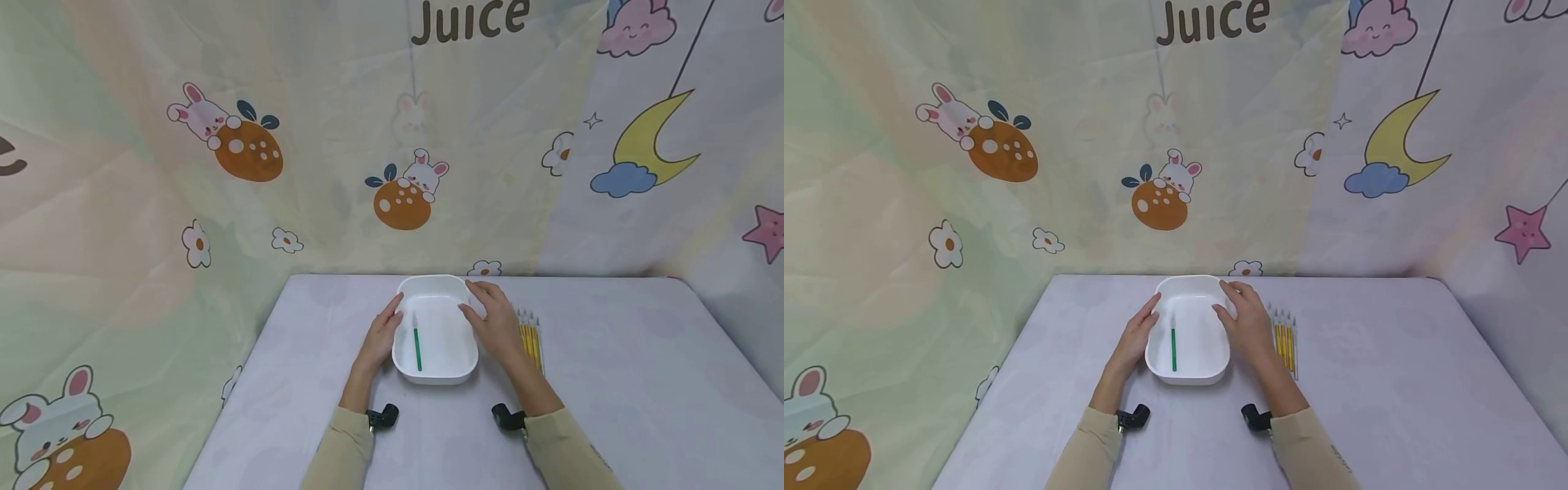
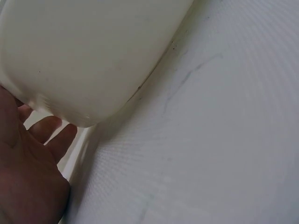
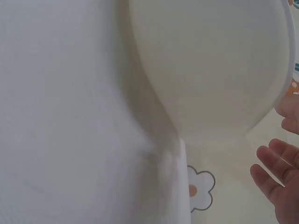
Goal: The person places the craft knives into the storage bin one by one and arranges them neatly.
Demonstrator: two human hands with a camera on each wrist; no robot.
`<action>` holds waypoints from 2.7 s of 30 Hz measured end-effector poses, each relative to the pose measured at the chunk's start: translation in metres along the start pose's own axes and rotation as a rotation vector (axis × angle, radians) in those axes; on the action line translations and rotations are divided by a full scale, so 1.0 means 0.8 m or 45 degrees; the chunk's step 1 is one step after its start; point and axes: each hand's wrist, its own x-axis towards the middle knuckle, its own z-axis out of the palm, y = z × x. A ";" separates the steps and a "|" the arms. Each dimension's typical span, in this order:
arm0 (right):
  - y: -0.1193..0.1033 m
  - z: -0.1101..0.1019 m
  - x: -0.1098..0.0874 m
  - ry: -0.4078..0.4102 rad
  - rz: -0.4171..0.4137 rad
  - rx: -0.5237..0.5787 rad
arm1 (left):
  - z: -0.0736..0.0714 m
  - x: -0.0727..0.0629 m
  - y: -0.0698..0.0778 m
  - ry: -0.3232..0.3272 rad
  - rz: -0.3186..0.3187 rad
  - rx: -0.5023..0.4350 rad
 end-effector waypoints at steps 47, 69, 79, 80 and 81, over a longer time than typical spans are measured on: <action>0.069 -0.045 0.004 -0.106 0.234 -0.133 | -0.001 -0.003 -0.001 0.003 -0.038 -0.005; 0.080 -0.047 -0.001 -0.312 0.377 -0.173 | 0.001 -0.003 -0.001 0.002 -0.043 -0.025; 0.072 -0.044 -0.001 -0.340 0.352 -0.198 | 0.001 -0.002 -0.001 -0.005 -0.029 -0.015; 0.072 -0.043 -0.001 -0.344 0.347 -0.198 | 0.001 -0.002 -0.001 -0.003 -0.031 -0.013; 0.072 -0.042 -0.001 -0.350 0.342 -0.196 | 0.000 -0.002 -0.001 -0.001 -0.033 -0.011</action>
